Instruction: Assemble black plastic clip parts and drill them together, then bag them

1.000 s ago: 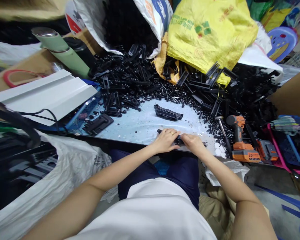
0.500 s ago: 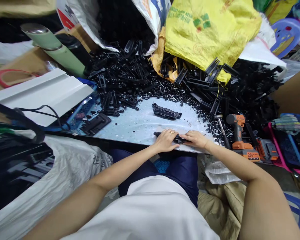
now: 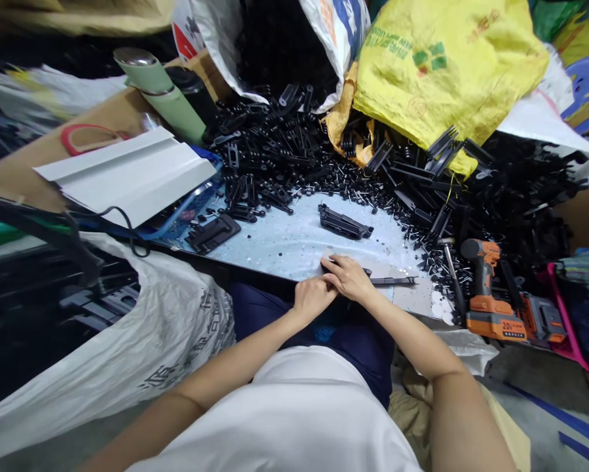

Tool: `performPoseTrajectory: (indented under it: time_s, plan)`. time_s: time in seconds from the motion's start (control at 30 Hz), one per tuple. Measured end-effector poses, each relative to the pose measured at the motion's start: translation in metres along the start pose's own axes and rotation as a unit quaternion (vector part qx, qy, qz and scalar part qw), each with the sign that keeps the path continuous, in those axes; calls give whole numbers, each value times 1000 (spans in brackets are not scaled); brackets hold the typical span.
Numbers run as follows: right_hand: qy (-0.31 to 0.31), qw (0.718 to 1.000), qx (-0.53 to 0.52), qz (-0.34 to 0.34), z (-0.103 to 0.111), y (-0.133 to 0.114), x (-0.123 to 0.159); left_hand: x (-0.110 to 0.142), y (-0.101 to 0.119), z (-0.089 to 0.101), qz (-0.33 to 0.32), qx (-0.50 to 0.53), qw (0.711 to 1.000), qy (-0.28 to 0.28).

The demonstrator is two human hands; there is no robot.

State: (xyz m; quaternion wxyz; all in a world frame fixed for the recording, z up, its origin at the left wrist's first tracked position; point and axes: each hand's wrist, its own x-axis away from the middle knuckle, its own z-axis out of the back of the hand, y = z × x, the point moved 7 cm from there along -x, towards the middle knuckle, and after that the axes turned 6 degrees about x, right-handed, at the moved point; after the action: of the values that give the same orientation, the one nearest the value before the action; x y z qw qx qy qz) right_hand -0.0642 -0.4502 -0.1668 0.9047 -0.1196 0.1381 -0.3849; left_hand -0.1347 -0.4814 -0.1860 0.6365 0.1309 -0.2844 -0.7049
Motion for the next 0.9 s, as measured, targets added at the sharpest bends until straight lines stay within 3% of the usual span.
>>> performPoseTrajectory:
  time_s: [0.13, 0.33, 0.47, 0.57, 0.67, 0.73, 0.83, 0.9]
  plan:
    - [-9, 1000, 5, -29, 0, 4, 4, -2, -3, 6, 17, -39, 999, 0]
    - [-21, 996, -48, -77, 4, 4, -1, -4, -3, 6, -29, -68, 997, -7]
    - [-55, 970, -150, -183, 14, 44, -24, -1, -6, 11, -146, -69, 987, 27]
    - [27, 955, -131, -264, 39, 78, -15, 3, 2, 19, -293, -72, 949, 92]
    - [78, 973, -48, -211, 54, 76, 28, 5, 19, 16, -456, -74, 883, 87]
    - [64, 984, 62, -157, 53, 65, 63, -3, 30, 7, -503, -102, 857, 49]
    - [23, 973, 197, -115, 47, 57, 98, -27, 43, -3, -472, -156, 868, -2]
    - [16, 969, 226, -97, 51, 54, 102, -38, 50, -4, -436, -165, 885, -18]
